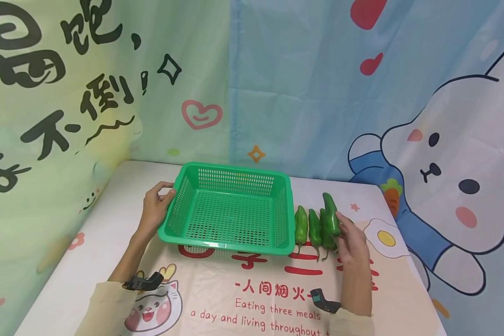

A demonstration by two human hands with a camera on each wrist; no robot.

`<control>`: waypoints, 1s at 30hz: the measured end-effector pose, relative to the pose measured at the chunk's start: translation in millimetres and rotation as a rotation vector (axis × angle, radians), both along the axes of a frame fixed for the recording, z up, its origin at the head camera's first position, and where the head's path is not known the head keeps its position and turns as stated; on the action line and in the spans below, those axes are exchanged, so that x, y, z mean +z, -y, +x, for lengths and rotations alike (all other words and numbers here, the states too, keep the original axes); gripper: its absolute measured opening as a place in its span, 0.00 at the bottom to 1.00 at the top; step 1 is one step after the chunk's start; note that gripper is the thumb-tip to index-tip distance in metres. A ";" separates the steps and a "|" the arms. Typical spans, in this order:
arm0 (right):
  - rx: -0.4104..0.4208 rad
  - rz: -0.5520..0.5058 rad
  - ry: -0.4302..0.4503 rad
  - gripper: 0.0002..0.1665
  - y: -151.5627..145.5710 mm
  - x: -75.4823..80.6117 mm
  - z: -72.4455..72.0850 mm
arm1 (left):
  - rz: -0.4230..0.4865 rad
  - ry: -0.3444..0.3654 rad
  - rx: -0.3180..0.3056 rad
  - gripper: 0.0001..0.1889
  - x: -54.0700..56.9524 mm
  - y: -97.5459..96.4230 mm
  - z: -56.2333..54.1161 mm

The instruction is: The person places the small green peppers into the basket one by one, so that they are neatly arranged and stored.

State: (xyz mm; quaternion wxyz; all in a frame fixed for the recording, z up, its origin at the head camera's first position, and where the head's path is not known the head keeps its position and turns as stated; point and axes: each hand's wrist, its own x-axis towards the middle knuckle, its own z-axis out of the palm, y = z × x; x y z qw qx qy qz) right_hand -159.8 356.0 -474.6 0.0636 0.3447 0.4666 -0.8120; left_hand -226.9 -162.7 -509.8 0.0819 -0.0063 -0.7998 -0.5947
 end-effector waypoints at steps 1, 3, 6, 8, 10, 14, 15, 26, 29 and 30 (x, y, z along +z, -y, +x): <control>0.003 -0.004 0.001 0.21 1.0 0.6 -0.1 | 0.001 -0.001 -0.001 0.17 -0.1 0.1 -0.1; 0.003 -0.015 0.004 0.21 3.1 2.3 -0.5 | 0.002 -0.002 -0.002 0.17 -0.2 0.3 -0.4; 0.020 -0.004 0.005 0.23 6.0 4.3 -1.1 | 0.004 -0.003 -0.002 0.17 -0.1 0.4 -0.9; 0.028 0.004 0.010 0.25 8.2 5.6 -1.3 | 0.002 -0.004 -0.001 0.16 0.0 0.3 -1.3; 0.036 0.010 0.010 0.29 10.4 6.9 -1.2 | 0.000 -0.008 0.000 0.17 -0.3 0.2 -1.9; 0.052 -0.001 0.009 0.37 14.9 8.7 -0.2 | -0.003 -0.012 -0.002 0.17 -1.7 0.7 -2.2; 0.050 -0.008 0.011 0.38 16.1 9.2 0.2 | -0.004 -0.012 -0.001 0.17 -2.1 0.9 -1.9; 0.055 -0.036 -0.044 0.30 28.3 17.6 6.2 | 0.004 -0.009 0.003 0.17 -1.3 0.6 -1.1; 0.035 -0.062 -0.048 0.28 32.1 21.1 6.7 | 0.006 -0.008 0.001 0.17 -0.6 0.5 -1.3; 0.030 -0.064 -0.050 0.27 33.3 21.8 6.6 | 0.008 -0.007 0.002 0.17 -0.5 0.4 -1.3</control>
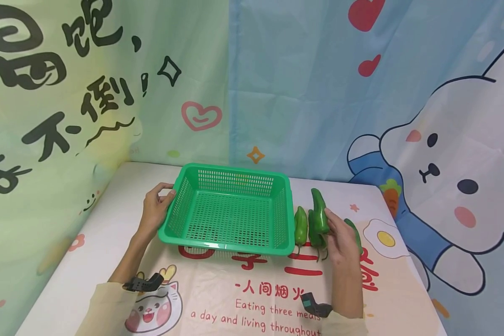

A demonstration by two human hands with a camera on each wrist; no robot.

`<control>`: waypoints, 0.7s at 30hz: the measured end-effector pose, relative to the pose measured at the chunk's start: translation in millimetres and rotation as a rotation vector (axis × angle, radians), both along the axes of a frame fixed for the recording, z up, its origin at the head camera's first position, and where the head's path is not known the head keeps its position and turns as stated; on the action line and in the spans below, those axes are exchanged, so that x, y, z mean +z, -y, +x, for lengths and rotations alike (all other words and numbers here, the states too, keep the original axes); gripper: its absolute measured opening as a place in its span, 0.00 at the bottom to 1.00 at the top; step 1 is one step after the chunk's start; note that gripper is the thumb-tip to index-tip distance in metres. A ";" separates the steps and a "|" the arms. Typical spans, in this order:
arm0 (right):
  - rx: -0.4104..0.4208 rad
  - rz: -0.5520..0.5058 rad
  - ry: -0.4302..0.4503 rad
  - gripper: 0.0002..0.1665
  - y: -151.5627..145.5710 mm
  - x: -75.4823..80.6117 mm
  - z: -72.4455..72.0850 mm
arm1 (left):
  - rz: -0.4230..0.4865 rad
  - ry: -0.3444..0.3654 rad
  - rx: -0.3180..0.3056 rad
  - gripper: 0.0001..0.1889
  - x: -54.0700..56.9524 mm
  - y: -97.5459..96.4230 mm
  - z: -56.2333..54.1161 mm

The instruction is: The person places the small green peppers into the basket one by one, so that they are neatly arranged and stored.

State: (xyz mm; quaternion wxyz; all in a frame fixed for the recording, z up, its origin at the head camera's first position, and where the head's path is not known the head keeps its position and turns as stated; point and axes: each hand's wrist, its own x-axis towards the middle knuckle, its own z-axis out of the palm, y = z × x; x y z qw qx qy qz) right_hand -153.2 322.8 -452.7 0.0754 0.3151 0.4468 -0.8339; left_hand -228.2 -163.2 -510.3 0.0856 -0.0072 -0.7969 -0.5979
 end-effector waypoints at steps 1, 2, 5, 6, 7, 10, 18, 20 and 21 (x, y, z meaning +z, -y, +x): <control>-0.002 0.000 -0.002 0.26 1.4 0.9 0.2 | 0.003 0.001 0.002 0.17 0.1 -0.2 0.2; -0.010 -0.006 -0.002 0.25 2.5 1.6 0.1 | 0.001 0.001 0.001 0.17 0.0 -0.2 0.0; -0.017 -0.010 -0.008 0.22 6.4 3.5 0.7 | 0.000 0.000 0.001 0.17 -0.2 -0.2 0.1; -0.017 -0.008 -0.010 0.22 7.5 4.0 0.8 | 0.001 0.001 0.002 0.18 -0.3 -0.2 0.2; -0.019 -0.012 -0.010 0.21 8.8 4.8 1.2 | -0.001 0.002 0.001 0.18 -0.3 -0.2 0.2; -0.025 -0.023 -0.007 0.20 12.0 6.9 2.2 | -0.001 0.007 0.003 0.18 -0.5 -0.1 0.2; -0.032 -0.042 0.001 0.12 19.6 11.6 2.1 | -0.011 0.008 0.005 0.18 -0.8 -0.7 -0.3; -0.030 -0.057 0.008 0.12 21.6 13.1 2.0 | -0.013 0.009 0.007 0.17 -0.6 -0.7 -0.1; -0.031 -0.065 0.009 0.13 22.5 13.8 2.0 | -0.015 0.009 0.008 0.17 -0.3 -0.7 0.0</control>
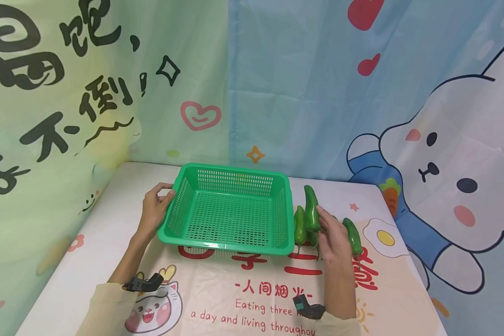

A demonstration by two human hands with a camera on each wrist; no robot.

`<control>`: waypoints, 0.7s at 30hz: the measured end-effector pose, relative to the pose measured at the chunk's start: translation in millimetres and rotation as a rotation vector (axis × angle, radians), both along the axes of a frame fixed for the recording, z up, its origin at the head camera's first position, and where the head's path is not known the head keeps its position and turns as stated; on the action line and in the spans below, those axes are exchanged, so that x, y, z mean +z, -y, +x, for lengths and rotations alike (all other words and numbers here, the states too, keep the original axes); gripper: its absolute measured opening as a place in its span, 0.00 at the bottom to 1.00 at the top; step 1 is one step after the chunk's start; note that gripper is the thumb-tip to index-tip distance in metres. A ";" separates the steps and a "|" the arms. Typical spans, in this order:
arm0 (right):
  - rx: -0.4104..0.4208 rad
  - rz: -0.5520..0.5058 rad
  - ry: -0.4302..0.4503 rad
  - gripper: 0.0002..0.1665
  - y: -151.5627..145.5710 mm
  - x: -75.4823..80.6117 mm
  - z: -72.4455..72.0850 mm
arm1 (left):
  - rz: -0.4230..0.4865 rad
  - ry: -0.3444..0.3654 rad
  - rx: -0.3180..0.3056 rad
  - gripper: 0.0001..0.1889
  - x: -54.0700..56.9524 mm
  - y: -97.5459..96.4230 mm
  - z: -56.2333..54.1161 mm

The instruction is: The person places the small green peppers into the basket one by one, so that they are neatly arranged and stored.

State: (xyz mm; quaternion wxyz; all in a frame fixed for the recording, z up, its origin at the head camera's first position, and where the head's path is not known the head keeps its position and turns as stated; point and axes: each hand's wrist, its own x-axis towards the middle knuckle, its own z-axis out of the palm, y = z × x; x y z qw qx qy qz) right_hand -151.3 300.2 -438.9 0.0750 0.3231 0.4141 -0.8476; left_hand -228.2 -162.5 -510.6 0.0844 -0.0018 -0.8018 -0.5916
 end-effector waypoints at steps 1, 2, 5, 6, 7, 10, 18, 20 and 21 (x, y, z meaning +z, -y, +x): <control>0.002 -0.005 -0.004 0.11 0.8 0.4 0.1 | -0.001 0.000 0.001 0.17 0.1 0.1 0.2; 0.003 -0.010 -0.009 0.09 1.6 0.8 0.5 | 0.001 0.000 0.003 0.17 0.1 0.1 0.4; 0.007 -0.007 -0.021 0.05 3.7 2.0 1.6 | 0.000 0.000 0.004 0.16 0.1 0.2 0.7; 0.005 -0.012 -0.021 0.05 4.2 2.5 2.0 | 0.000 0.000 0.006 0.16 0.0 0.2 0.7; 0.001 -0.019 -0.017 0.05 4.7 2.9 2.3 | 0.001 0.001 0.007 0.16 0.1 0.1 0.8; -0.001 -0.022 -0.012 0.07 6.9 4.7 3.2 | -0.005 0.002 0.007 0.16 0.1 -0.2 0.6; -0.014 -0.055 -0.029 0.11 15.1 10.5 4.4 | 0.002 0.002 0.004 0.16 -0.5 -0.3 -0.6; -0.005 -0.045 -0.045 0.09 18.2 11.9 4.0 | 0.000 0.002 0.005 0.16 -0.9 0.2 -0.7; 0.006 -0.036 -0.057 0.08 19.9 12.5 3.5 | 0.001 0.003 0.006 0.16 -1.3 0.4 -0.8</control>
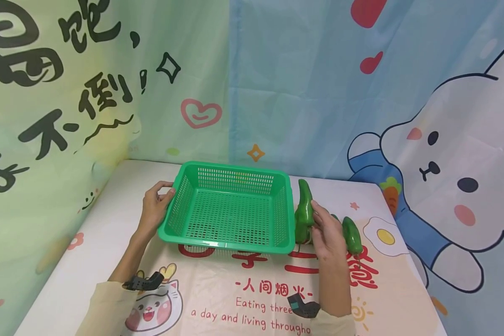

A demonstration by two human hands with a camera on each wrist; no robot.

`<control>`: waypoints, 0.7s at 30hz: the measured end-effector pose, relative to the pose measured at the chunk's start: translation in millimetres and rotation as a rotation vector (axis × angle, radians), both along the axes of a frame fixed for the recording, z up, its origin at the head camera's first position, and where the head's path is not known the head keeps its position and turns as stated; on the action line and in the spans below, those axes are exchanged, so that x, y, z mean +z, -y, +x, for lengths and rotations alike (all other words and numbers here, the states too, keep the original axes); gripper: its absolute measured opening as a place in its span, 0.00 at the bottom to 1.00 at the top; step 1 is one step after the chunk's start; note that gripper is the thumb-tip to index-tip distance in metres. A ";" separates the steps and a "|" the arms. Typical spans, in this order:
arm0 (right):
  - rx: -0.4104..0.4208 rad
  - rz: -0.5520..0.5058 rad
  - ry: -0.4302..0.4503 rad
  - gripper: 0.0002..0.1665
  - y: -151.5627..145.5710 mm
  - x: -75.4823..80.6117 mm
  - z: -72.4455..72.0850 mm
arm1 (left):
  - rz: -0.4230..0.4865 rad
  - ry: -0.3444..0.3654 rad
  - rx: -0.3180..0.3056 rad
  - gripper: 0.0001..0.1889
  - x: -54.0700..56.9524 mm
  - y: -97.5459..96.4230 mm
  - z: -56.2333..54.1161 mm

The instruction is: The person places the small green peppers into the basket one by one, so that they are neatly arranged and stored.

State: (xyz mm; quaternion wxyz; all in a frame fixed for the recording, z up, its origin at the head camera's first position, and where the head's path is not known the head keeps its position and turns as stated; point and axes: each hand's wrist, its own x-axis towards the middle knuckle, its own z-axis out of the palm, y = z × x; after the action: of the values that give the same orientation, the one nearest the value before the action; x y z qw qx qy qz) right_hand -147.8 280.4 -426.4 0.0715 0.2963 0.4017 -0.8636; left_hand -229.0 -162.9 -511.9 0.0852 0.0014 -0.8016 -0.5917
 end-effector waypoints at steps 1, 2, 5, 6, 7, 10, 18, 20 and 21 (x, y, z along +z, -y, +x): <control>0.009 0.012 -0.010 0.07 1.4 0.8 -0.3 | 0.001 0.001 0.000 0.16 0.0 -0.1 -0.1; 0.015 0.018 -0.019 0.06 2.7 1.3 -0.6 | 0.002 0.002 0.000 0.16 0.0 -0.2 -0.3; 0.037 0.046 -0.041 0.05 6.5 2.3 -1.6 | 0.003 0.005 -0.001 0.16 0.0 -0.4 -0.6; 0.038 0.047 -0.045 0.05 7.6 2.4 -1.7 | 0.004 0.006 -0.001 0.16 -0.1 -0.5 -0.7; 0.039 0.045 -0.048 0.05 8.7 2.5 -1.8 | 0.004 0.006 -0.002 0.16 -0.1 -0.6 -0.7; 0.032 0.026 -0.057 0.06 12.6 2.9 -2.5 | 0.003 0.002 -0.001 0.16 -0.3 -0.7 -0.6; -0.003 -0.020 -0.031 0.25 24.8 5.9 -7.7 | -0.002 -0.004 -0.005 0.16 -0.8 -0.6 0.3; 0.000 -0.005 -0.034 0.29 28.1 6.3 -8.4 | -0.003 -0.004 -0.002 0.16 -0.5 -0.3 0.5; -0.001 0.000 -0.035 0.30 29.5 6.3 -8.7 | -0.004 -0.005 0.000 0.16 -0.3 -0.2 0.5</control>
State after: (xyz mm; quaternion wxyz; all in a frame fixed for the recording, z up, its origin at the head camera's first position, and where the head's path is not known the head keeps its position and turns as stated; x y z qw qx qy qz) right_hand -156.4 250.8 -420.0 0.0641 0.2811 0.4028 -0.8687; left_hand -228.4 -162.7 -512.2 0.0873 -0.0005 -0.8025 -0.5902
